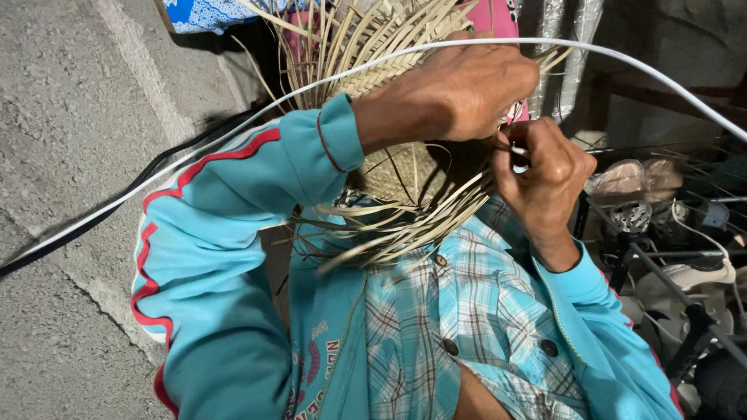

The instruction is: The person weaves a basket using dried plant fibers, interlacing strands by hand to form the basket's body. They occasionally pause to trim excess fibers and adjust the structure.

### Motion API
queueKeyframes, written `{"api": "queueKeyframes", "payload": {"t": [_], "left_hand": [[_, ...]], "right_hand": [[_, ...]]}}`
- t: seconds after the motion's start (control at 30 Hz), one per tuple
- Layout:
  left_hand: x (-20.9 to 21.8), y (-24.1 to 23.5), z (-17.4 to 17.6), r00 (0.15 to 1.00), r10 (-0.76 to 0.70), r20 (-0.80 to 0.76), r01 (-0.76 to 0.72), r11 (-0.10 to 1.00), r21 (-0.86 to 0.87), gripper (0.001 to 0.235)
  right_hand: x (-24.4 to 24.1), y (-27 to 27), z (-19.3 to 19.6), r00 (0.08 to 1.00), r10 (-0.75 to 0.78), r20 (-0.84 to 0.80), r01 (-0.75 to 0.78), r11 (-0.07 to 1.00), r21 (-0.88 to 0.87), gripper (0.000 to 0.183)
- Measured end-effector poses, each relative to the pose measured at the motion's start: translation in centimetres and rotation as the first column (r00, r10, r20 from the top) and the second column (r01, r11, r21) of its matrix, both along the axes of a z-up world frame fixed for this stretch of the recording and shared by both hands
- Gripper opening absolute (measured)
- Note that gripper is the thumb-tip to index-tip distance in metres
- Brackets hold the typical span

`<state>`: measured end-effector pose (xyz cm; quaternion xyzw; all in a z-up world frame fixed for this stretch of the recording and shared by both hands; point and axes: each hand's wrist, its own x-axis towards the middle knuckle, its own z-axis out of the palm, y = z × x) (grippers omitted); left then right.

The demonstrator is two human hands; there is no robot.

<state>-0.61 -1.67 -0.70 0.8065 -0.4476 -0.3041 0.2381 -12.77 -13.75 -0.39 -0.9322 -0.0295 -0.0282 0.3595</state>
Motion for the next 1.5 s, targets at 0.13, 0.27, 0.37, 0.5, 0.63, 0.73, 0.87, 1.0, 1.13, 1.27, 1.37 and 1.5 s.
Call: {"api": "queueKeyframes", "payload": {"t": [0.13,0.27,0.37,0.5,0.63,0.73,0.87,1.0,1.13,1.27,1.37,1.5], "left_hand": [[-0.3,-0.9,-0.2,0.997,0.006,-0.083,0.009,0.983,0.185,0.028],[-0.6,-1.2,-0.9,0.997,0.017,-0.080,-0.005,0.989,0.146,0.024],[-0.7,-1.1,-1.3,0.997,0.005,-0.075,0.008,0.985,0.172,0.021],[-0.6,-0.6,-1.2,0.999,0.013,-0.030,-0.011,0.998,0.068,0.023],[-0.8,0.6,-1.0,0.998,0.054,0.041,-0.047,0.986,-0.159,0.013],[-0.7,0.4,-1.2,0.999,0.035,0.002,-0.035,0.998,-0.052,0.012],[-0.9,-0.1,-1.5,0.999,0.032,-0.023,-0.031,0.998,0.060,0.009],[-0.9,0.1,-1.4,0.999,0.030,0.032,-0.030,0.999,-0.017,0.011],[-0.8,0.1,-0.9,1.000,0.011,0.021,-0.011,1.000,-0.005,0.013],[-1.2,0.8,-0.6,0.990,0.057,0.126,-0.030,0.978,-0.206,0.017],[-1.3,0.8,-1.0,0.994,0.043,0.103,-0.021,0.979,-0.201,0.018],[-1.4,0.3,-1.9,0.998,0.029,0.058,-0.022,0.994,-0.107,0.020]], "right_hand": [[-0.2,-0.2,0.3,0.989,-0.030,-0.146,0.062,0.974,0.217,0.009],[-0.4,-0.4,0.9,0.986,-0.016,-0.169,0.055,0.972,0.230,0.010],[-0.7,-0.1,1.1,0.978,-0.032,-0.206,0.087,0.961,0.264,0.010],[-1.0,0.5,0.8,0.959,-0.053,-0.279,0.133,0.951,0.278,0.010],[-1.6,1.1,0.5,0.965,-0.094,-0.246,0.174,0.928,0.330,0.009],[-1.9,1.2,0.3,0.955,-0.117,-0.273,0.223,0.891,0.396,0.008],[-2.1,1.3,0.1,0.940,-0.134,-0.312,0.268,0.859,0.437,0.009],[-2.2,1.2,-0.1,0.928,-0.155,-0.339,0.304,0.842,0.446,0.010],[-2.2,0.8,-0.3,0.938,-0.117,-0.327,0.259,0.862,0.435,0.010],[-2.3,0.3,-0.5,0.956,-0.067,-0.286,0.193,0.877,0.440,0.009],[-2.4,0.3,-0.6,0.959,-0.061,-0.277,0.179,0.888,0.423,0.009],[-2.4,0.2,-0.5,0.960,-0.050,-0.274,0.165,0.895,0.415,0.010]]}}
